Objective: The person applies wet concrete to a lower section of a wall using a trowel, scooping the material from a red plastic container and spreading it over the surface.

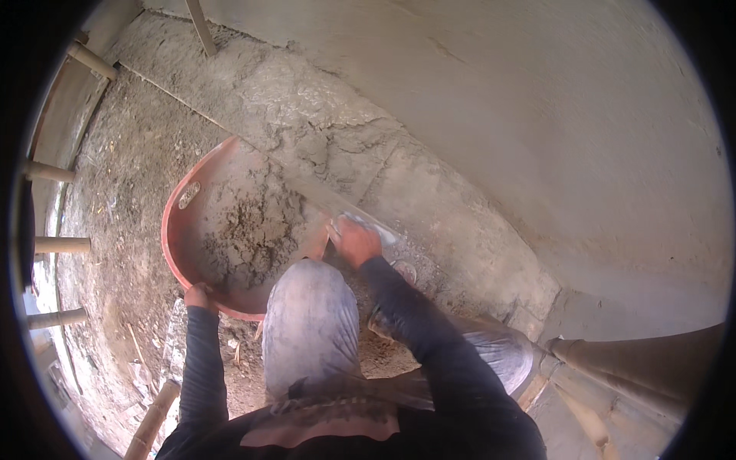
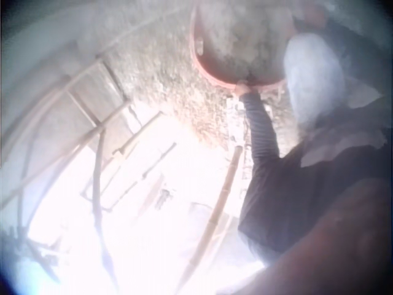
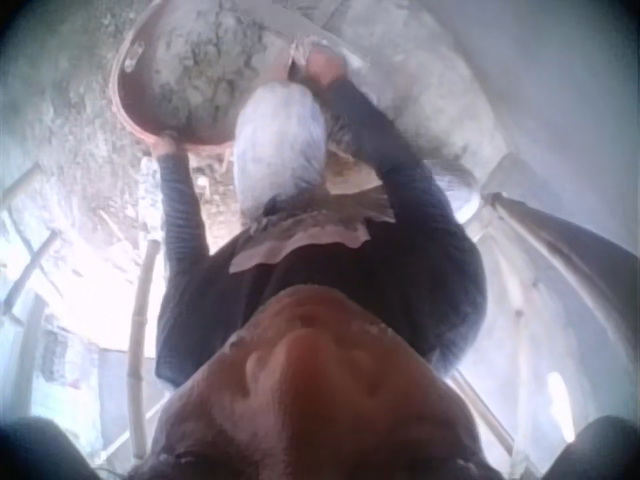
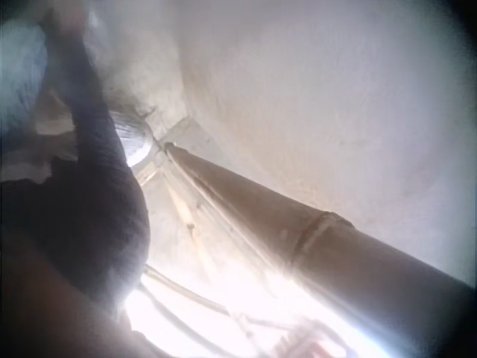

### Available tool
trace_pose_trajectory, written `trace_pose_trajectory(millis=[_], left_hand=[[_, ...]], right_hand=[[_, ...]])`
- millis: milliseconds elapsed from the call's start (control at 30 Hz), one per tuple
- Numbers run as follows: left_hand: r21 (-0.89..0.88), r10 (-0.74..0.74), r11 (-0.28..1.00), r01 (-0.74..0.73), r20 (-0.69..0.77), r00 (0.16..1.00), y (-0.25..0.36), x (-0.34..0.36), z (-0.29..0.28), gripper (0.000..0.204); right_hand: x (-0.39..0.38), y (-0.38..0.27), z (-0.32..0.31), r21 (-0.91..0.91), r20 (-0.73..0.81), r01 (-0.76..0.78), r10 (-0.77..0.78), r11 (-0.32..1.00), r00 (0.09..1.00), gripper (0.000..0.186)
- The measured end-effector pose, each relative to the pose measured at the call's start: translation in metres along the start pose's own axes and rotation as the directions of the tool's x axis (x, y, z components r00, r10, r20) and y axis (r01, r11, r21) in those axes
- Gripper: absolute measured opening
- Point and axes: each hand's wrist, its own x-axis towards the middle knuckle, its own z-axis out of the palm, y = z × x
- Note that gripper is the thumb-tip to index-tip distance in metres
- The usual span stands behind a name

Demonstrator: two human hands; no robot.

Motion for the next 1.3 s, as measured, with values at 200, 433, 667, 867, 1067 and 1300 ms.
trace_pose_trajectory(millis=[200, 433, 667, 867, 1067, 1300], left_hand=[[-0.044, 0.054, 0.998, -0.055, -0.013, 0.998, 0.011, -0.020, 0.011, 0.006], [-0.031, 0.061, 0.998, -0.062, -0.032, 0.998, 0.012, -0.006, -0.016, 0.006], [-0.062, 0.097, 0.993, -0.102, -0.074, 0.993, -0.008, 0.015, 0.001, 0.005], [0.038, 0.043, 0.998, -0.041, -0.065, 0.997, -0.004, 0.019, -0.005, 0.004], [-0.024, 0.005, 1.000, -0.005, -0.027, 1.000, 0.006, 0.003, -0.006, 0.005], [0.049, 0.054, 0.997, -0.052, -0.048, 0.997, 0.001, 0.018, -0.033, 0.006]], right_hand=[[-0.027, 0.065, 0.044, 0.496, -0.059, -0.544, 0.652, 0.676, 0.756, 0.053], [0.126, 0.081, 0.060, 0.742, 0.323, -0.607, 0.642, 0.285, 0.696, 0.054], [0.178, 0.159, 0.052, 0.421, -0.096, -0.439, 0.521, 0.794, 0.848, 0.056], [0.143, 0.105, 0.017, 0.140, -0.240, -0.154, 0.185, 0.978, 0.953, 0.053], [0.064, -0.043, -0.012, -0.031, -0.118, 0.176, -0.178, 0.984, 0.977, 0.045], [0.036, 0.087, 0.040, 0.627, 0.223, -0.747, 0.867, 0.223, 0.446, 0.046]])
